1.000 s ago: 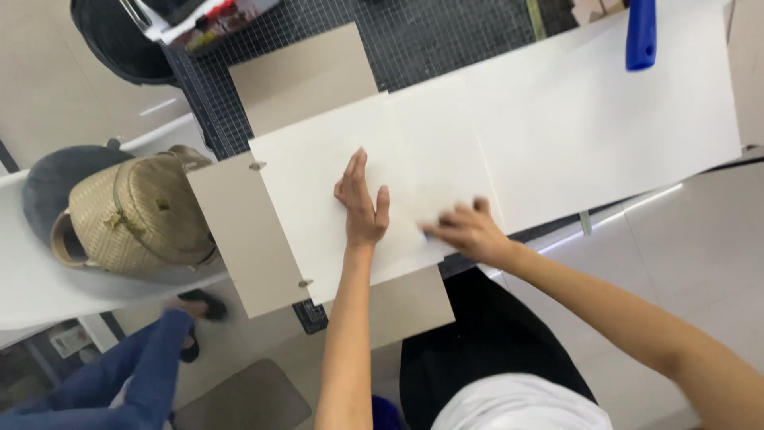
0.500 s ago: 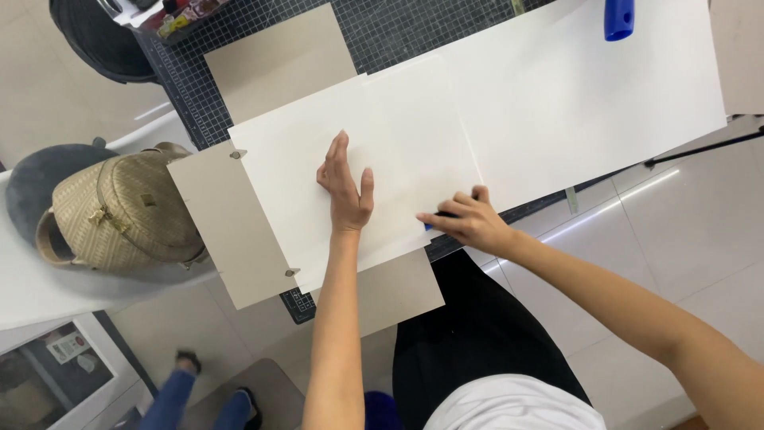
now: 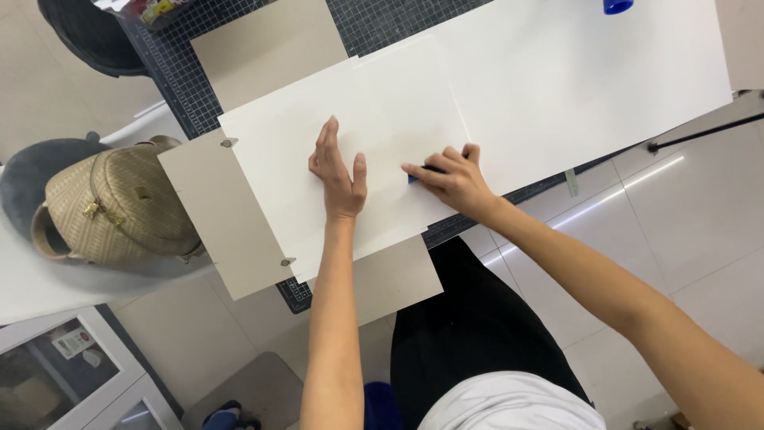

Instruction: Applying a white adhesive sheet to a cardboard box template and smoothing it with a squeegee to remove air bubbles.

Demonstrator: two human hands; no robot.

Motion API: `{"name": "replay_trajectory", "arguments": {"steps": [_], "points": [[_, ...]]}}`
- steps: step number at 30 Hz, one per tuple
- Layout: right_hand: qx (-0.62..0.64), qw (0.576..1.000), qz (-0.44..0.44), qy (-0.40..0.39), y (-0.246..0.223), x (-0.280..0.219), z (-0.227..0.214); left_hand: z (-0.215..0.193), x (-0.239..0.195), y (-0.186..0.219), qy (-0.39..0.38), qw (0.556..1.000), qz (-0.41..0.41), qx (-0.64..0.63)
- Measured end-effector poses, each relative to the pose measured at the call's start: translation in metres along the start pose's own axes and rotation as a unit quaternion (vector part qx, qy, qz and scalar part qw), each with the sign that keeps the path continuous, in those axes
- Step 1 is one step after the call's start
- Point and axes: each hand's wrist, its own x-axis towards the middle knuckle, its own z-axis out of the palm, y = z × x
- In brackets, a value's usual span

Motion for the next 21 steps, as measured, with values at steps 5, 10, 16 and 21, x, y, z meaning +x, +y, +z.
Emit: {"name": "replay_trajectory", "arguments": {"steps": [5, 10, 16, 21], "points": [[0.014, 0.999, -0.015, -0.041, -0.018, -0.042, -0.019, -0.003, 0.005, 0.005, 0.009, 1.0, 0.0, 0.0], [0.069, 0.996, -0.034, -0.04, -0.009, -0.023, -0.026, -0.003, 0.002, 0.004, 0.007, 1.0, -0.021, 0.009], [0.037, 0.999, 0.0, -0.019, -0.006, -0.025, -0.02, -0.005, 0.005, 0.003, -0.002, 1.0, -0.017, -0.001], [-0.009, 1.0, 0.015, 0.015, 0.007, 0.016, -0.002, -0.004, 0.004, 0.007, -0.016, 1.0, -0.014, 0.01]]}}
